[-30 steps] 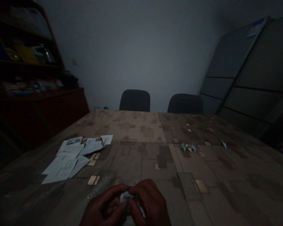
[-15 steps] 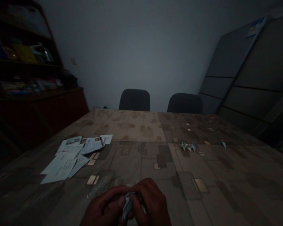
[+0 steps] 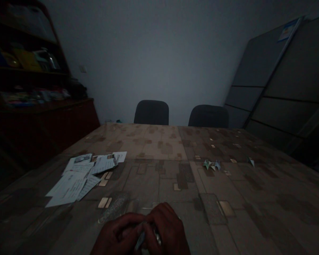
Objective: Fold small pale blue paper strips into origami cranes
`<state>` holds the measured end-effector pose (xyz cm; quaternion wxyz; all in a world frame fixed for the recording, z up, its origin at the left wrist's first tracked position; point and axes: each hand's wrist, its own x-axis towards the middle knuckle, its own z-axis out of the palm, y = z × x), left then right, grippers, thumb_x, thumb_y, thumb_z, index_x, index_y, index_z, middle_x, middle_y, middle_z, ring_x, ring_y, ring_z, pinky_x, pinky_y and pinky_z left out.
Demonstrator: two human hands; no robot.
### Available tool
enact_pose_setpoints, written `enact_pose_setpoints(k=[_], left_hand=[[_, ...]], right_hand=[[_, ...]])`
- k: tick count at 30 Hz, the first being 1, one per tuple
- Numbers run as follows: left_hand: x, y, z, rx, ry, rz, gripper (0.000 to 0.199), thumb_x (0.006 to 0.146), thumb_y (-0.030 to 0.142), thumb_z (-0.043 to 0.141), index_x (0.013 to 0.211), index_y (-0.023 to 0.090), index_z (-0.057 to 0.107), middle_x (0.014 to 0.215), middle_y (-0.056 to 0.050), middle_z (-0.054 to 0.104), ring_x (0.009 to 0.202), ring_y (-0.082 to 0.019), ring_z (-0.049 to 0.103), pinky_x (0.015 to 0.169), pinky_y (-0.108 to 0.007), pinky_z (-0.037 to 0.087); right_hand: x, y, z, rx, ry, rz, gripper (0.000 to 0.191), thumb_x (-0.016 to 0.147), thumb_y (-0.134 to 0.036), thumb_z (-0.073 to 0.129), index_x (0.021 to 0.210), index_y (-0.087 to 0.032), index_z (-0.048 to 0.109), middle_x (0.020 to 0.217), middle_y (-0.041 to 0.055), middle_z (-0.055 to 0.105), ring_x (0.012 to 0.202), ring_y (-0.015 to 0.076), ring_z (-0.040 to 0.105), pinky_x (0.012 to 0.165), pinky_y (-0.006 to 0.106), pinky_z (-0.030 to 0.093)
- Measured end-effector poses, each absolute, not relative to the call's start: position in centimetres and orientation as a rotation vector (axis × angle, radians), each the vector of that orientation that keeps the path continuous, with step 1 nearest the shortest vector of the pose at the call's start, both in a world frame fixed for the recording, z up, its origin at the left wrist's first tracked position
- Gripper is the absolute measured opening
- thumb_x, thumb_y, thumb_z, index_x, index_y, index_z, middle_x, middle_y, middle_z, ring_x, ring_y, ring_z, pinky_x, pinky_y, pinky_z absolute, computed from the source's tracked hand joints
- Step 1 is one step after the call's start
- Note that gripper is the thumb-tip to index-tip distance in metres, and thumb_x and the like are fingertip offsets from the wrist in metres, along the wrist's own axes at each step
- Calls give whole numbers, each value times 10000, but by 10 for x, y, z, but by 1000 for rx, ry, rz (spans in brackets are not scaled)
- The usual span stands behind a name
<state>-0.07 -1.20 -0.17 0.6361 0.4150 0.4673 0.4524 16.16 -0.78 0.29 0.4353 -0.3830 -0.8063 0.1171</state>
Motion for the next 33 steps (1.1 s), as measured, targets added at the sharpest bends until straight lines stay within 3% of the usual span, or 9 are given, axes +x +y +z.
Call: enact_pose_setpoints(k=[8,12,17,25,33], left_hand=[[2,-10,-3,994,1145,1021,191,653,322,798,705,146,743,534,-11,700,468,-163,645,425,-217,509],[1,-10,-9,1003,1094,1034,282,678,378,789,791,125,736,533,-34,713,456,-152,642,454,-216,496],[3,-12,-7,947,1179,1138,321,614,286,812,873,168,662,781,-51,744,521,-149,656,484,-235,525],[4,-11,-4,1021,1174,1170,237,612,180,752,808,174,619,676,-3,679,521,-115,595,491,-195,480],[5,-15,8,995,1181,1236,282,565,148,746,836,180,671,709,-23,739,581,-142,662,567,-209,522]], right_hand=[[160,-10,3,-1011,-2003,301,128,870,-94,520,827,-193,588,703,7,606,668,156,603,588,235,444],[160,-9,4,-991,-1995,288,147,890,-83,490,832,-200,558,714,3,599,668,151,593,609,236,452],[161,-6,7,-955,-2002,308,177,837,-59,539,928,-206,579,776,15,625,703,163,608,617,237,484],[160,-6,7,-890,-2007,248,189,847,-48,518,934,-195,597,791,34,646,723,173,618,646,254,502],[162,-4,4,-835,-2067,235,248,819,-54,510,1012,-193,578,870,49,666,780,190,614,699,296,501]])
